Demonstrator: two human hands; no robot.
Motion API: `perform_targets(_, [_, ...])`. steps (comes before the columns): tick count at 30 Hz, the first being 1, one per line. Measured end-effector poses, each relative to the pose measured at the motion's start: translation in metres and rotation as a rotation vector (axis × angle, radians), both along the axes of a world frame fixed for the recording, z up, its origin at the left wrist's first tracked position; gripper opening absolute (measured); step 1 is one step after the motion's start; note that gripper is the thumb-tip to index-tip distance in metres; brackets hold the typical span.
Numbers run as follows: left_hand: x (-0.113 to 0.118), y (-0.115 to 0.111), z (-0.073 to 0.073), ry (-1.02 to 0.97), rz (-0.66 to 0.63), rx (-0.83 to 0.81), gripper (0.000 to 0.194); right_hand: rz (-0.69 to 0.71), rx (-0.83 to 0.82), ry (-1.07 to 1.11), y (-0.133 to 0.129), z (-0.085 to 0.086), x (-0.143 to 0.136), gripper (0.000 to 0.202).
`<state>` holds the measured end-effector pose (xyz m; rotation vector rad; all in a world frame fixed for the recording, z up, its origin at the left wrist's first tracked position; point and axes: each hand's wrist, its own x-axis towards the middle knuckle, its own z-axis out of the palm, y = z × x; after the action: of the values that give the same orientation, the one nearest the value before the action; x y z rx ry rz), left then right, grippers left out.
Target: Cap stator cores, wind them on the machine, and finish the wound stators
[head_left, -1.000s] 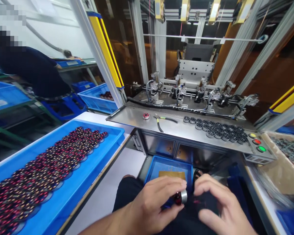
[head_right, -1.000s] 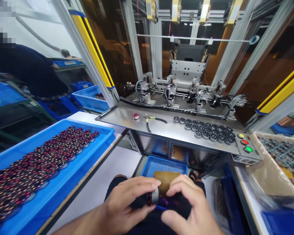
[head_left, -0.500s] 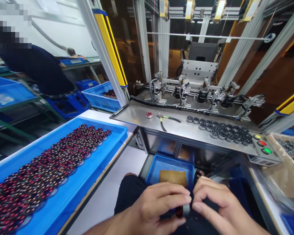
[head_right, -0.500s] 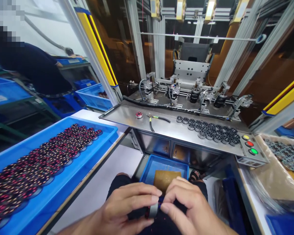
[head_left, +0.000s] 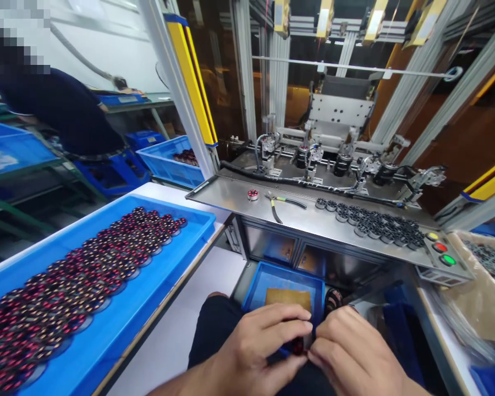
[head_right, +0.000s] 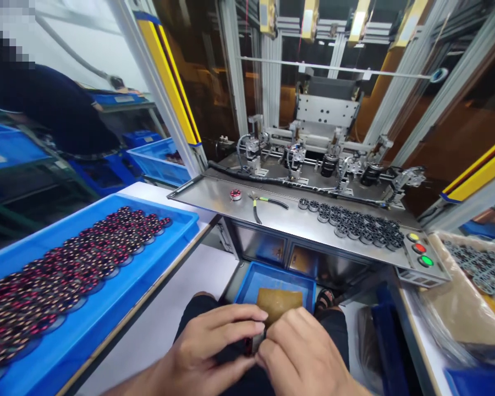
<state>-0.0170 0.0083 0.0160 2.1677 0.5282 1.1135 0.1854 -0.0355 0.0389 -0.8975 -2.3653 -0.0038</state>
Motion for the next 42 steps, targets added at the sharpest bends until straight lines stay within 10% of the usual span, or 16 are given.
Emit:
perform_targets(7, [-0.029,0.001,-0.010,-0.193,0.011,-0.451,0.042,0.096,-0.229,-0.155,0.040,0.017,0.021,0.015])
perform_targets(16, [-0.035,0.002,-0.042,-0.547,0.124,-0.813,0.033,-0.348,0.010,0.072,0.225,-0.015,0.002,0.047])
perform_targets(23, [-0.045,0.002,-0.046,-0.682,0.191,-0.865,0.035,-0.414,-0.173,0.092,0.247,-0.050,-0.030,0.043])
perform_targets(28, [-0.043,-0.001,-0.043,-0.710,0.277,-0.907,0.025,-0.339,-0.376,0.186,0.257,-0.046,-0.010,0.027])
perform_targets(36, [-0.026,-0.005,-0.030,-0.741,0.317,-0.896,0.024,-0.238,-0.713,0.683,0.191,-0.023,0.023,0.059])
perform_targets(42, [-0.017,-0.006,-0.026,-0.682,0.272,-0.960,0.026,-0.181,-0.939,0.949,0.026,-0.090,0.020,0.051])
